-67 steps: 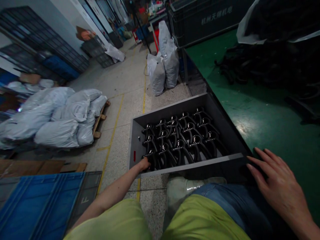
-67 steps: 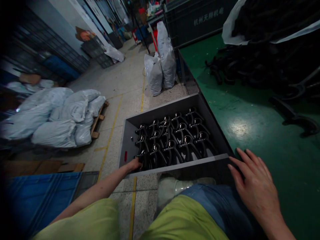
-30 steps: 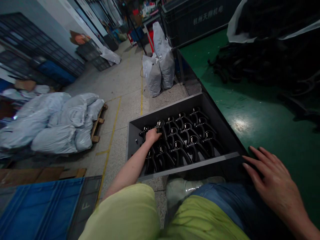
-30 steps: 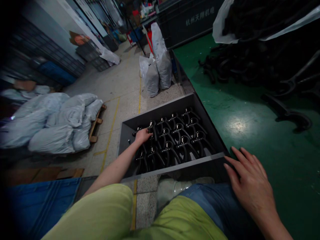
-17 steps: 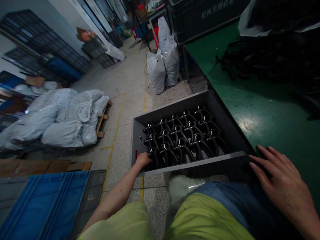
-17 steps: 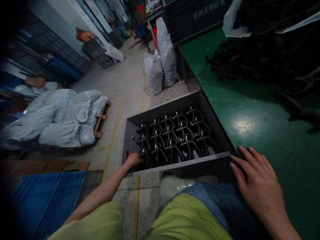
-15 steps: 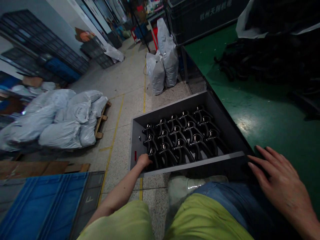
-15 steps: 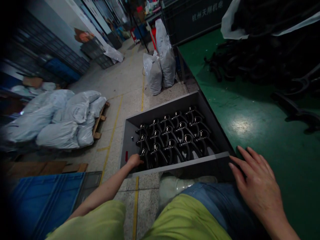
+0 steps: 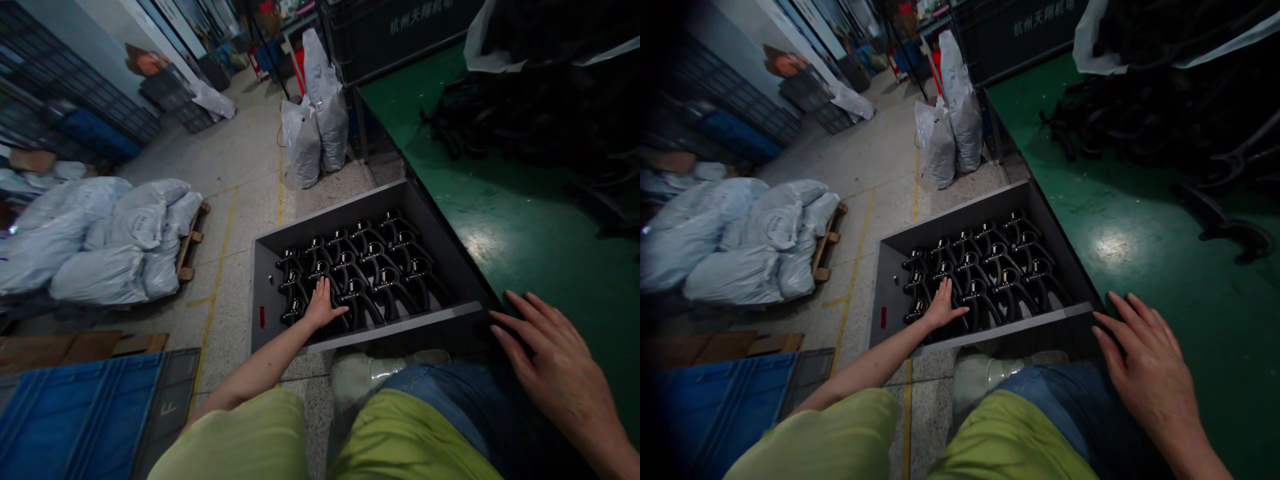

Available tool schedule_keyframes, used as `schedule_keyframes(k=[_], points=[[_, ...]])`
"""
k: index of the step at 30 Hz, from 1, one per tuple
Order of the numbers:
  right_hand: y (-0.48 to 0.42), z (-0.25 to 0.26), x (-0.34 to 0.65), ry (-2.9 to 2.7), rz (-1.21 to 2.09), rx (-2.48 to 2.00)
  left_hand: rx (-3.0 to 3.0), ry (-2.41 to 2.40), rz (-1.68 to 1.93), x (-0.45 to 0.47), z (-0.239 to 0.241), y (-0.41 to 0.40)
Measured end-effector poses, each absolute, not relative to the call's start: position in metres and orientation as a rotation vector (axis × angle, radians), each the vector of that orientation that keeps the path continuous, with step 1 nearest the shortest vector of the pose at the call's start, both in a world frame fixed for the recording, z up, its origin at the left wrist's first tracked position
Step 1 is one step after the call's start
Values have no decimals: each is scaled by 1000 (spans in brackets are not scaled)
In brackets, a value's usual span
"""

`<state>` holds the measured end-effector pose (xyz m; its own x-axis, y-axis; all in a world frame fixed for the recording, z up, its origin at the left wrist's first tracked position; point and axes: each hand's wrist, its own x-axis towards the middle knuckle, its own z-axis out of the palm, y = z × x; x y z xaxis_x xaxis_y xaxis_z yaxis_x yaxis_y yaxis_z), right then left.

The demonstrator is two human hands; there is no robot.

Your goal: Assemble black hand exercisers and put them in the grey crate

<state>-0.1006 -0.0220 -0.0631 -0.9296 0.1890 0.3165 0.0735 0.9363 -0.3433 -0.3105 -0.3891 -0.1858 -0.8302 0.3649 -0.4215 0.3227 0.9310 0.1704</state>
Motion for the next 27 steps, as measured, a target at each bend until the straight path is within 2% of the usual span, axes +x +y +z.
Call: schedule_keyframes(k=[14, 21, 27], points=[[-21, -62, -100, -2753, 454, -176, 439, 2630, 0, -311, -200, -384], [-20, -63, -97, -2738, 489, -207, 460, 2669, -80, -301, -171, -373], [-20, -63, -97, -2724, 509, -227, 911, 2205, -178, -291, -155, -357]])
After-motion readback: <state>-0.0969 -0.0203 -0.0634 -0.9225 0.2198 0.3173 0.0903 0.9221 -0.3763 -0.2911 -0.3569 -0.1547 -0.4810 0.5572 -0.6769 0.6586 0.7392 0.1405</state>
